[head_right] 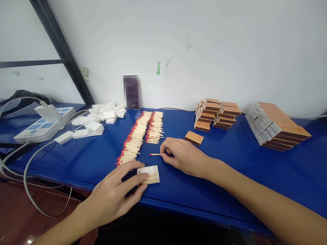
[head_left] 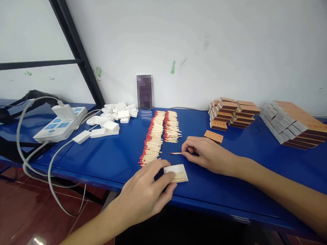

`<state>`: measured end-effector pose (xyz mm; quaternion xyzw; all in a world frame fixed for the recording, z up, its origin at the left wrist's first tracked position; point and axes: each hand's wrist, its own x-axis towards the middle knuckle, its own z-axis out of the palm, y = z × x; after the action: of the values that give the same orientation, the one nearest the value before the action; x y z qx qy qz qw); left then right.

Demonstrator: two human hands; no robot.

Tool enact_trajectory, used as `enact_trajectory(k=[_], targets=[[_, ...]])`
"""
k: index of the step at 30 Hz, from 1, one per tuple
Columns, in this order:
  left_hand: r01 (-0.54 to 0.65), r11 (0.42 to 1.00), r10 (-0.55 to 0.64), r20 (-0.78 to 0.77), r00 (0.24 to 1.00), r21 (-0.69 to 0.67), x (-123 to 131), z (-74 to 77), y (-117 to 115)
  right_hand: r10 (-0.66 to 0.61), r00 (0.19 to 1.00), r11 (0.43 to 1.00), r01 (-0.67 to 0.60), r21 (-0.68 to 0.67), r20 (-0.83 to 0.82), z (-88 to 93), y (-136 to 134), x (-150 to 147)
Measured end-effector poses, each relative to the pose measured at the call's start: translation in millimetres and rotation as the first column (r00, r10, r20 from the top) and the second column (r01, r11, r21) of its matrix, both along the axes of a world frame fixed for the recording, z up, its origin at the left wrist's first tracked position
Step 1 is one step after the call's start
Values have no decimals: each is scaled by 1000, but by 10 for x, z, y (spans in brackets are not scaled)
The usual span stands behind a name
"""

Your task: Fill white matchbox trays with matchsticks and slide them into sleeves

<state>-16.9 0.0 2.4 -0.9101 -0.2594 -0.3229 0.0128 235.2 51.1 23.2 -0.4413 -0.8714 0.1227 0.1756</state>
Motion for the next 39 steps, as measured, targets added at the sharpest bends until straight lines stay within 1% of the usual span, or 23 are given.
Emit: enact_trajectory(k=[3, 6, 11, 16, 23, 27, 30, 34, 39], targets=[[-9, 1000, 8, 42, 999, 11, 13, -13, 8, 0, 1000, 1000, 0, 0, -18, 11, -5, 12], [-7, 1000, 5, 64, 998, 28, 24, -25, 19, -13, 1000, 1000, 13, 15, 2, 27, -7, 14], [-2, 1000, 0, 81, 997, 30, 16, -33, 21, 35, 998, 999, -34, -9, 44, 39, -16, 6], [21, 1000, -23, 77, 997, 20, 2, -43, 14, 53, 998, 998, -52, -23, 45, 28, -36, -4], [11, 1000, -9, 100, 995, -23, -5, -38, 7, 74, 994, 997, -74, 5, 75, 31, -67, -16], [22, 999, -18, 105, 994, -40, -14, -36, 4, 67, 994, 998, -68, 10, 92, 27, -78, -12], [20, 998, -14, 108, 994, -53, -8, -39, 5, 62, 995, 998, -64, 18, 72, 32, -73, -1], [1, 998, 6, 121, 993, -59, -2, -40, 7, 35, 999, 998, -36, 42, 28, 90, -74, 8], [-10, 998, 17, 114, 993, -63, -9, -39, 4, 36, 998, 999, -37, 29, 50, 135, -94, -4]])
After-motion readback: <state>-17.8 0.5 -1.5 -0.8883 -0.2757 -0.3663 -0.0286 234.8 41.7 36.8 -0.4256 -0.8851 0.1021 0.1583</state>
